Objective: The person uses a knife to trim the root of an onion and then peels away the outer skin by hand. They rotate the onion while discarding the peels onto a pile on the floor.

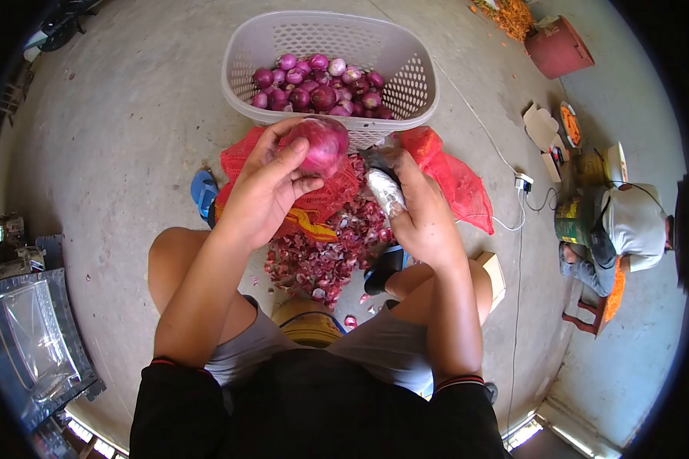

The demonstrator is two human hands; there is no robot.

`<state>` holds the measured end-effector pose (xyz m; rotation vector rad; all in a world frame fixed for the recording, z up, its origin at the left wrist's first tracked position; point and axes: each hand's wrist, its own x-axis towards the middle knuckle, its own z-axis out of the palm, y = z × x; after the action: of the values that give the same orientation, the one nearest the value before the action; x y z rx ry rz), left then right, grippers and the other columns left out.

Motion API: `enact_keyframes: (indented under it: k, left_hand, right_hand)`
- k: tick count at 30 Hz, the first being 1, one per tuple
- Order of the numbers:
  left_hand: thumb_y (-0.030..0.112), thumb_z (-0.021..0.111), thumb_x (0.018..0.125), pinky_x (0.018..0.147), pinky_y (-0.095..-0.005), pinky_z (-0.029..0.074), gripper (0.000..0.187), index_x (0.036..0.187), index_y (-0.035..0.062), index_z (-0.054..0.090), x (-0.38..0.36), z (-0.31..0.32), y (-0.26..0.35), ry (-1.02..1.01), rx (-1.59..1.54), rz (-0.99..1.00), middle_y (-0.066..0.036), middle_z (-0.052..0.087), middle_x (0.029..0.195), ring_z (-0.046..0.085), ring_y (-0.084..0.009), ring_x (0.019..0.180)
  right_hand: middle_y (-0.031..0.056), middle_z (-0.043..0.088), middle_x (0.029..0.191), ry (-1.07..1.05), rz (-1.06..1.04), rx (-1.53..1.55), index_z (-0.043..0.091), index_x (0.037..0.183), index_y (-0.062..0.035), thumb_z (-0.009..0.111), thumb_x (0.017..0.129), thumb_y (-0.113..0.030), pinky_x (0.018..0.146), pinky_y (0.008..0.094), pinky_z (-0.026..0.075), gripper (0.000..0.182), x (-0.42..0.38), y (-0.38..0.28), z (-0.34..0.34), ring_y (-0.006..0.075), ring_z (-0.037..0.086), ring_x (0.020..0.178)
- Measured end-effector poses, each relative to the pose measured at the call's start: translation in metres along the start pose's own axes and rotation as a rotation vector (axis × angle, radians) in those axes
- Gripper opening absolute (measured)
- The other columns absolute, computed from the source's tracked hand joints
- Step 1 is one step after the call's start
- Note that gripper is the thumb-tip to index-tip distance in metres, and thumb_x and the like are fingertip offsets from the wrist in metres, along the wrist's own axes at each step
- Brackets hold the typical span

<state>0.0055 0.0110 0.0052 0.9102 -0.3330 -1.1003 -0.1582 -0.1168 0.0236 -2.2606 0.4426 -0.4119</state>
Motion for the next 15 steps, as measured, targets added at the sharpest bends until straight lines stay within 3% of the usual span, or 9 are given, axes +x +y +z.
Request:
enact_keyframes:
  k: [4,7,10,13,15]
  left_hand:
    - [0.037,0.048,0.093,0.07,-0.0245,0.047,0.036,0.116,0.0105,0.049,0.001,-0.008,-0.001,-0.054,-0.019,-0.146,-0.006,0.059,0.105,0.059,-0.0153,0.094]
    - [0.048,0.044,0.091,0.057,-0.0223,0.044,0.044,0.115,0.0112,0.049,0.0,0.003,-0.003,0.165,0.015,-0.132,-0.004,0.062,0.096,0.061,-0.0136,0.079]
    - [0.057,0.04,0.089,0.046,-0.0237,0.038,0.053,0.112,0.0103,0.051,0.0,-0.007,0.004,-0.078,-0.009,-0.199,-0.005,0.062,0.095,0.056,-0.0127,0.062]
    - [0.059,0.037,0.088,0.04,-0.0252,0.033,0.056,0.11,0.0089,0.052,-0.004,0.003,0.006,0.046,0.017,-0.284,-0.007,0.062,0.092,0.051,-0.0131,0.055]
    - [0.057,0.037,0.089,0.041,-0.0246,0.033,0.056,0.11,0.0079,0.052,-0.004,0.0,0.005,-0.012,-0.081,-0.274,-0.009,0.062,0.09,0.05,-0.0139,0.055]
  right_hand:
    - [0.025,0.056,0.094,-0.03,0.028,0.058,0.044,0.113,0.0015,0.05,0.07,0.004,0.075,0.0477,0.044,0.043,0.001,-0.005,0.003,0.0444,0.055,0.093]
    - [0.0253,0.056,0.095,0.084,-0.004,0.04,0.045,0.111,0.0001,0.05,0.071,0.003,0.075,0.0476,0.045,0.04,-0.001,-0.008,0.006,0.0446,0.055,0.093]
    - [0.0249,0.056,0.094,0.069,-0.028,0.093,0.045,0.112,-0.0008,0.051,0.071,0.001,0.073,0.0461,0.045,0.041,-0.001,-0.008,0.004,0.0439,0.055,0.092]
    - [0.0227,0.055,0.088,0.009,-0.125,-0.011,0.048,0.114,-0.0006,0.052,0.07,0.0,0.072,0.0443,0.045,0.044,0.0,-0.003,0.002,0.0429,0.055,0.086]
    - [0.0207,0.053,0.084,0.048,-0.175,0.038,0.051,0.115,-0.0011,0.052,0.07,0.0,0.07,0.0436,0.045,0.045,0.004,-0.008,0.003,0.0409,0.054,0.081]
